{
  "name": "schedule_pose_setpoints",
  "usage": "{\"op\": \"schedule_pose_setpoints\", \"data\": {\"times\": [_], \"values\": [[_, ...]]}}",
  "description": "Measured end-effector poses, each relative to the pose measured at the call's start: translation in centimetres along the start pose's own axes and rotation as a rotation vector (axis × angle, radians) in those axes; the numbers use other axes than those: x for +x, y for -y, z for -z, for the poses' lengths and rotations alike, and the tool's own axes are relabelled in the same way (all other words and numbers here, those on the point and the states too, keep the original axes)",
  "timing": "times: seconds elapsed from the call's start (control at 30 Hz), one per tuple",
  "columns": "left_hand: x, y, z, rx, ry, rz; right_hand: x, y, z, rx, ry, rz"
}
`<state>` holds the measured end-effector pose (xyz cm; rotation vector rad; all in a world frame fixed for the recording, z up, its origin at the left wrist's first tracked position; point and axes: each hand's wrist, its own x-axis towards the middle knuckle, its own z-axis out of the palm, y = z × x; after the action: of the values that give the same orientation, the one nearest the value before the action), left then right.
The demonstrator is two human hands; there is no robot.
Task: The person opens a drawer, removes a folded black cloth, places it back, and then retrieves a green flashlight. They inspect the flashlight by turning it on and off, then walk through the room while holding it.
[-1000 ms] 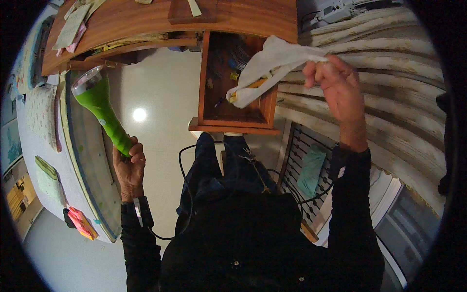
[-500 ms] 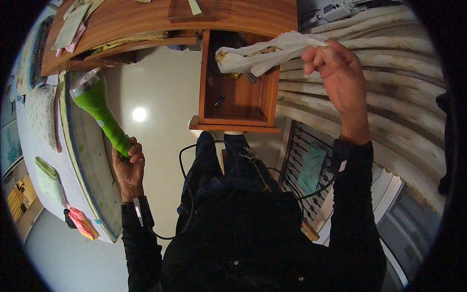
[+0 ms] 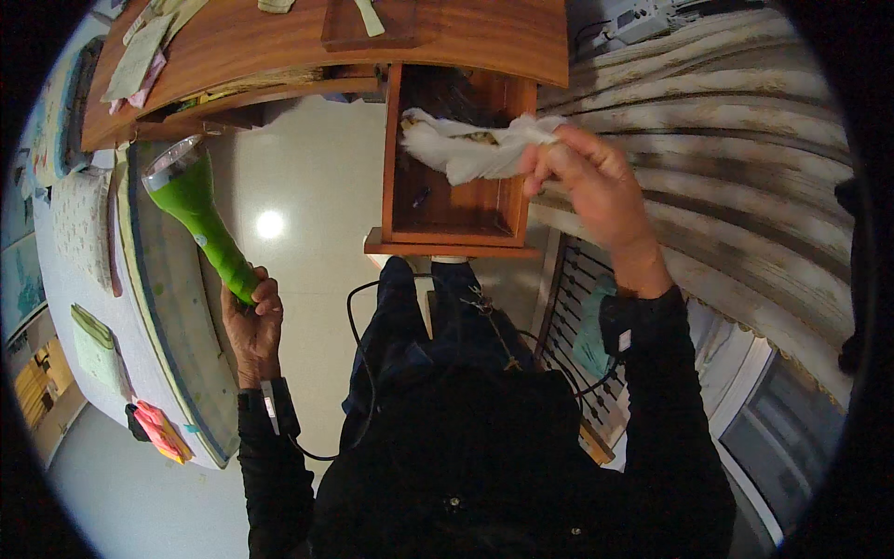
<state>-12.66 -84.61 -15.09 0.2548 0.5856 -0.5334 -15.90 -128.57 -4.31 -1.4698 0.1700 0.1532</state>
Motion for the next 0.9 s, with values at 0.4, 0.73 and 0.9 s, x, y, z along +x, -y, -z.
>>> {"op": "schedule_pose_setpoints", "data": {"times": [0.4, 0.73, 0.9], "values": [[-0.2, -0.2, 0.5, 0.045, 0.098, 0.108, 0.3, -10.0, -1.8, -0.814, 0.066, 0.011], [-0.8, -0.9, 1.1, 0.103, -0.089, -0.002, 4.6, -22.3, -2.9, -1.190, 0.218, -0.224], [-0.5, -1.5, 2.4, 0.121, -0.015, 0.055, 4.0, -20.9, -2.5, -1.062, 0.177, -0.249]]}}
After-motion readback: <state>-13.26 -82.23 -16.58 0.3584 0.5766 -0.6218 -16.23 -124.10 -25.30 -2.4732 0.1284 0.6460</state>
